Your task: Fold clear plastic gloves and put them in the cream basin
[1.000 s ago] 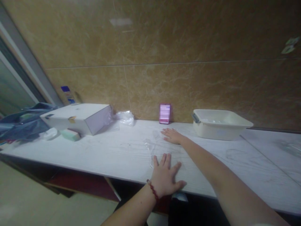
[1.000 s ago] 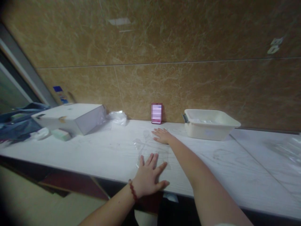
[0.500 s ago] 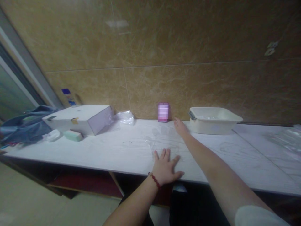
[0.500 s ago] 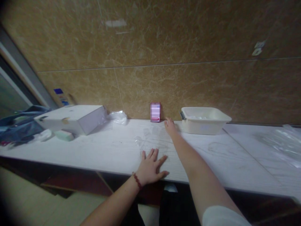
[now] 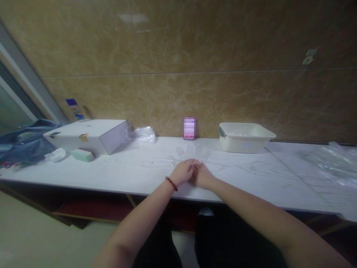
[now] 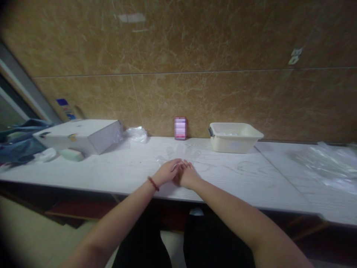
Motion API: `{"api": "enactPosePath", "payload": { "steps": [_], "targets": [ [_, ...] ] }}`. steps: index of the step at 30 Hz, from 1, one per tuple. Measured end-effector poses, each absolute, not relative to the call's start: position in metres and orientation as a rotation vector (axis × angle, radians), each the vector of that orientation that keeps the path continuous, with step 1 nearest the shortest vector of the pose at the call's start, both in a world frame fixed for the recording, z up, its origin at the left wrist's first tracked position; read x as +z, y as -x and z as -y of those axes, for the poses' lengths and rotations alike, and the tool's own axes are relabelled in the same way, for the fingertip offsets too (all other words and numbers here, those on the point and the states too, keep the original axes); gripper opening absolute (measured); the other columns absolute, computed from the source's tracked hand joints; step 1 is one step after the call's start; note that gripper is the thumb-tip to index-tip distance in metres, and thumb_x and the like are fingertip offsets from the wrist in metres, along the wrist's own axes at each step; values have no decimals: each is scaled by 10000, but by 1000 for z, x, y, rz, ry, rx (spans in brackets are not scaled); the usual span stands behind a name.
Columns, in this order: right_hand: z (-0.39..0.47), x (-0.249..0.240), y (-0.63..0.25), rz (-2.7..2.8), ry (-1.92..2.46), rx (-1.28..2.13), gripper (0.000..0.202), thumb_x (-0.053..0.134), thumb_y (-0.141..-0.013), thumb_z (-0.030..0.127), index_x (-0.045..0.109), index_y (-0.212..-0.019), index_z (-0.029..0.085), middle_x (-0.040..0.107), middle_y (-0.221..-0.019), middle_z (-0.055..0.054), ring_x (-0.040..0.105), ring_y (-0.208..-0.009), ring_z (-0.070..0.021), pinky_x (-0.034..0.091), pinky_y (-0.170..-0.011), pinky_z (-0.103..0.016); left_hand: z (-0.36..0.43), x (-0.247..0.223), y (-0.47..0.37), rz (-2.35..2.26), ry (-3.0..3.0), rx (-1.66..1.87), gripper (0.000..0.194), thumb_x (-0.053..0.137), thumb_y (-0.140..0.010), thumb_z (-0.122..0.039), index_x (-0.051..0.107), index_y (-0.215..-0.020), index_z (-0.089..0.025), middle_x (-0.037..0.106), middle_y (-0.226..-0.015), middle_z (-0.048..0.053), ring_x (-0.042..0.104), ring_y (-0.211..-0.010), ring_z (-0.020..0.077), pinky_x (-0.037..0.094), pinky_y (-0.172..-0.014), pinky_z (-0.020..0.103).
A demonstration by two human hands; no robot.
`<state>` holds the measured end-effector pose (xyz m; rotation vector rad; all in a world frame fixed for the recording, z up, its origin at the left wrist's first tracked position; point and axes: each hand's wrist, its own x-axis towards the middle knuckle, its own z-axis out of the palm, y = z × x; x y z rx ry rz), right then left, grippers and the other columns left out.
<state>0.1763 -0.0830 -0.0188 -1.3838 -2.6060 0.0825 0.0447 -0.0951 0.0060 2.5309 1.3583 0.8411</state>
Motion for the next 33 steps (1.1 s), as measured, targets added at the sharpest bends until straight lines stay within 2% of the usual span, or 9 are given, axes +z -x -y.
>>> {"api": "enactPosePath", "payload": {
  "steps": [3,7,10,17,21,25,28,30,33],
  "targets": [
    [87,-23,-176,2618,1381,8,635,298,-762,491,270,-1265,106,236,-1316,-145,161,-1205,-281,100,-960,-428,69,3,-44,-1365,-2722,583,351,283,-820,-215,411,-1138,-138,500,-1118,88,441,-1034,159,334,-885,306],
    [86,-23,-177,2598,1427,18,694,161,-768,558,263,-1269,89,222,-1325,-130,126,-1216,-265,69,-965,-421,43,-12,-36,-1374,-2866,249,453,268,-831,-364,309,-1219,-135,344,-1266,125,283,-1169,220,256,-922,399],
    [87,-22,-177,2610,1442,35,708,111,-764,575,298,-1255,102,214,-1331,-115,109,-1221,-257,47,-967,-416,30,-19,-23,-1390,-2891,136,533,213,-823,-461,271,-1246,-141,280,-1300,138,231,-1194,230,220,-932,414],
    [87,-23,-177,2581,1457,69,678,119,-764,572,223,-1287,153,173,-1348,-84,90,-1227,-247,26,-970,-410,-4,-19,1,-1581,-2772,14,612,149,-788,-553,203,-1277,-189,204,-1339,101,169,-1217,227,163,-945,440],
    [88,-21,-178,2565,1440,94,661,130,-767,567,233,-1284,169,178,-1347,-77,93,-1228,-245,31,-973,-410,-23,-16,12,-1599,-2712,15,556,176,-802,-517,204,-1273,-223,201,-1344,68,165,-1220,204,111,-956,460],
    [89,-17,-178,2563,1477,146,651,163,-766,565,219,-1289,180,151,-1355,-64,79,-1232,-239,26,-977,-404,-32,-10,22,-1813,-2556,48,486,225,-819,-451,278,-1241,-217,250,-1323,89,186,-1214,220,88,-951,485],
    [90,-15,-177,2567,1493,176,655,183,-762,566,211,-1291,180,132,-1359,-58,62,-1234,-236,19,-978,-405,-22,-5,22,-1870,-2545,142,459,234,-829,-414,302,-1230,-202,267,-1313,106,178,-1215,233,92,-950,488],
    [90,-15,-177,2566,1489,182,660,178,-761,568,208,-1292,177,134,-1358,-61,56,-1235,-236,14,-976,-409,-4,-5,18,-1741,-2624,177,489,237,-823,-435,294,-1239,-184,258,-1314,122,175,-1214,246,116,-948,483],
    [89,-16,-177,2568,1477,167,673,154,-759,578,209,-1291,171,143,-1356,-72,56,-1234,-238,11,-972,-415,31,-8,13,-1563,-2699,110,552,276,-786,-506,259,-1257,-220,249,-1321,109,175,-1212,256,137,-936,493]
  ]
}}
